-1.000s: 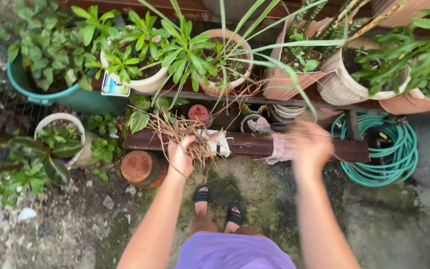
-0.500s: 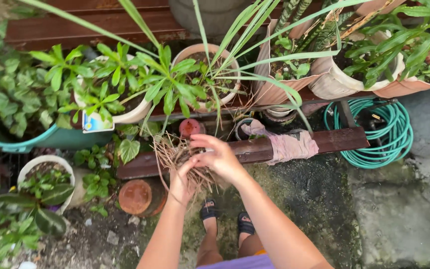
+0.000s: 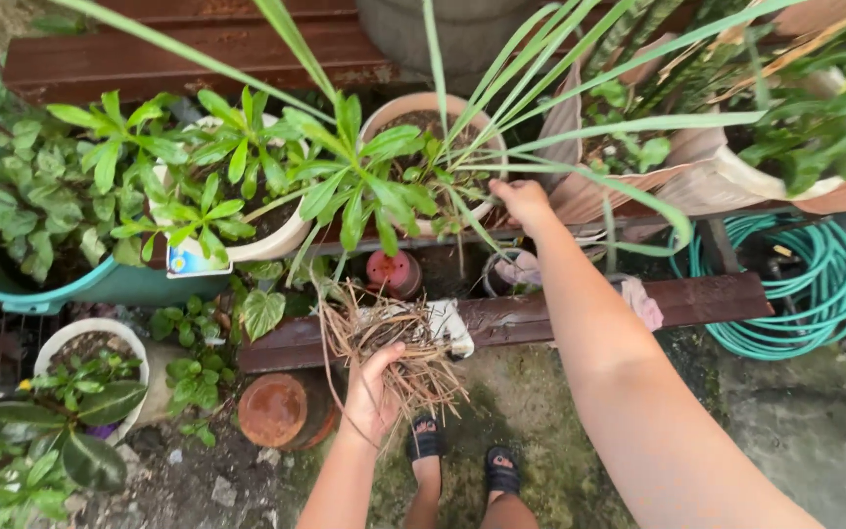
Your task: Removing dry leaves from potted plants and watering them with a garden hose.
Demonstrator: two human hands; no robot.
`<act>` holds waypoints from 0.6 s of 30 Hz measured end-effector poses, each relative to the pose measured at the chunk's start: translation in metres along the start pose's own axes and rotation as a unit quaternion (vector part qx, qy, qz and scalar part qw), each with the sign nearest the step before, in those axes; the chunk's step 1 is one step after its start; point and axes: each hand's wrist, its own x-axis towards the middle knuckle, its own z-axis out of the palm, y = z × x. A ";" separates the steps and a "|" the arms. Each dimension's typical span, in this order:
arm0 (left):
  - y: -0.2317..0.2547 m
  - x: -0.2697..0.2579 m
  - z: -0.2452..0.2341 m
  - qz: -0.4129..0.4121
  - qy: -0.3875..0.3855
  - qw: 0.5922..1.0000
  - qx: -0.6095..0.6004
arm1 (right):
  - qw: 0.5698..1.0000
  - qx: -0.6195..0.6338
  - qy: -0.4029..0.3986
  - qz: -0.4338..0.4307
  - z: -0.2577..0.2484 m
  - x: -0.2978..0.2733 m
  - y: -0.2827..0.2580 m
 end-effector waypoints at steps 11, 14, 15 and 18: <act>0.000 -0.001 0.011 0.002 -0.006 0.998 0.057 | 0.972 0.043 0.144 -0.183 -0.022 -0.020 0.055; -0.008 0.002 0.016 0.002 -0.035 0.999 0.012 | 0.954 0.189 0.125 -0.197 -0.037 -0.055 0.086; -0.011 0.004 0.016 0.012 -0.049 0.999 -0.004 | 0.946 0.217 0.137 -0.195 -0.042 -0.075 0.093; -0.008 -0.003 0.022 -0.008 -0.047 0.999 0.004 | 0.929 0.327 0.135 -0.106 -0.071 -0.116 0.169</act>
